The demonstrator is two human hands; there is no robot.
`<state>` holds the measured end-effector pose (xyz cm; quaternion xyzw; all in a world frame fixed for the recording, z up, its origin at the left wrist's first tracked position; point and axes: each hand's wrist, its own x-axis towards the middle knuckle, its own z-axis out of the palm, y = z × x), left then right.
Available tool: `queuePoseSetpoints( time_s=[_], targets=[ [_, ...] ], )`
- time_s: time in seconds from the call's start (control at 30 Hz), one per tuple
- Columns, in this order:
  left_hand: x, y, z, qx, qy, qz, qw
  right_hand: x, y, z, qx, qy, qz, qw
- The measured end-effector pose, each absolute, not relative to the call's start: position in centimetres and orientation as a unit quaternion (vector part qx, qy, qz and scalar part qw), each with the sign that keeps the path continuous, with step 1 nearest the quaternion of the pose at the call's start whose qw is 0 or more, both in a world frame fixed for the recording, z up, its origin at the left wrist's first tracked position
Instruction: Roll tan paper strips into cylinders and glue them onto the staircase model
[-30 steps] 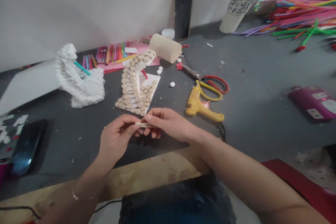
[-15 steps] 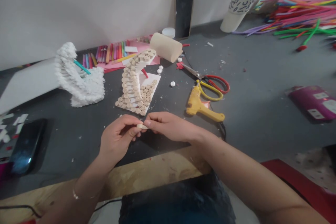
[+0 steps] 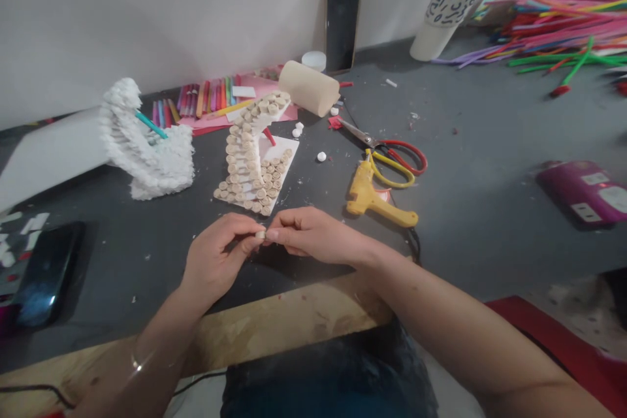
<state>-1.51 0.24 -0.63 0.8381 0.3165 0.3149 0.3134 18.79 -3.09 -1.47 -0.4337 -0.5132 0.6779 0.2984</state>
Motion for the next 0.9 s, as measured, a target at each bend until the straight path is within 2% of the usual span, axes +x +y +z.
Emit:
queuePoseSetpoints(
  time_s=[0.13,0.27,0.43,0.53,0.63,0.77,0.9],
  targets=[
    [-2.0,0.6,-0.7,0.911,0.27,0.229,0.211,18.6,-3.1,-1.8,-0.477,-0.525,0.654,0.264],
    [-2.3,0.2,-0.7,0.936,0.273,0.13,0.181,18.2,-3.1,-1.9,-0.524,-0.564,0.597,0.226],
    [-2.2,0.0,-1.0,0.928,0.276,0.16,0.193,18.2,-3.2,-2.1,-0.534,-0.561,0.591,0.228],
    [-2.0,0.1,-1.0,0.9,0.286,0.23,0.235,18.3,-3.2,-2.0,-0.517,-0.533,0.621,0.25],
    [-1.6,0.0,-0.6,0.849,0.311,0.277,0.325,18.5,-3.2,-1.7,-0.469,-0.501,0.671,0.282],
    [-1.3,-0.1,-0.3,0.765,0.356,0.308,0.441,18.5,-3.2,-1.4,-0.391,-0.467,0.723,0.325],
    [-1.0,-0.2,-0.5,0.709,0.382,0.316,0.502,18.3,-3.2,-1.5,-0.364,-0.453,0.731,0.359]
  ],
)
